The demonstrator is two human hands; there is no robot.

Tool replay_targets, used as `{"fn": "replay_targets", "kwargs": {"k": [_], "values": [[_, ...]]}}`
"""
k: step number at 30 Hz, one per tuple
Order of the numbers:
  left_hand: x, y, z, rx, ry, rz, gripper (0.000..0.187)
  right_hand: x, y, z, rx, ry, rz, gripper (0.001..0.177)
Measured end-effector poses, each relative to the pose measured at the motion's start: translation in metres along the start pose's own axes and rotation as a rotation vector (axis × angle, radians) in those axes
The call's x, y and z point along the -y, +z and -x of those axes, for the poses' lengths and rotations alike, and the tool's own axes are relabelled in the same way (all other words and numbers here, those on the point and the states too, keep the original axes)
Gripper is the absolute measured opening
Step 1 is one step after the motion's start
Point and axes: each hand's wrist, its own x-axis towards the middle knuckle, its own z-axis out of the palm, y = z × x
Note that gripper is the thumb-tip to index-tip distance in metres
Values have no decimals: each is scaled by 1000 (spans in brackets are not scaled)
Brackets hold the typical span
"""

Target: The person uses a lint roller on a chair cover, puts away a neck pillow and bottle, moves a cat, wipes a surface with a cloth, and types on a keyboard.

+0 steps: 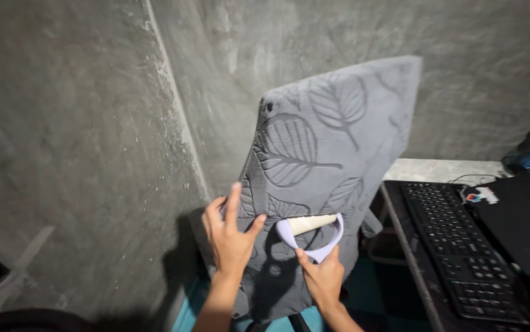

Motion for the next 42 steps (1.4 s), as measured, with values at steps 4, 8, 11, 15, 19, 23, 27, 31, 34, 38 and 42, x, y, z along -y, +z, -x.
{"fn": "replay_targets", "kwargs": {"k": [4, 8, 11, 15, 19, 23, 27, 31, 34, 38, 42], "values": [[34, 41, 47, -166, -253, 371, 102, -87, 76, 3, 30, -32, -69, 79], [61, 86, 87, -150, -408, 401, 131, -181, 105, 23, 77, -166, -123, 68], [74, 106, 116, 4, -630, 421, 127, -162, 93, 22, 143, -54, -17, 80], [84, 123, 129, -83, -614, 467, 120, -87, 98, 30, 3, -80, -155, 71], [95, 129, 128, -74, -607, 476, 113, -80, 116, 26, 5, -102, -113, 81], [82, 136, 133, -45, -643, 275, 107, -140, 107, 30, 147, -6, 270, 72], [47, 131, 150, -155, -461, 156, 95, -151, 74, 23, -79, 4, 175, 75], [49, 114, 169, -113, 101, -102, 61, -119, 40, -44, -312, -88, -65, 63], [32, 123, 163, -1, 306, 82, 47, -115, 35, -68, -349, -140, 41, 56], [15, 161, 138, 155, 226, 284, 37, -159, 47, -31, 29, 45, 224, 90], [22, 190, 130, 202, 231, 259, 18, -187, 44, -38, 17, 149, 200, 74]]}}
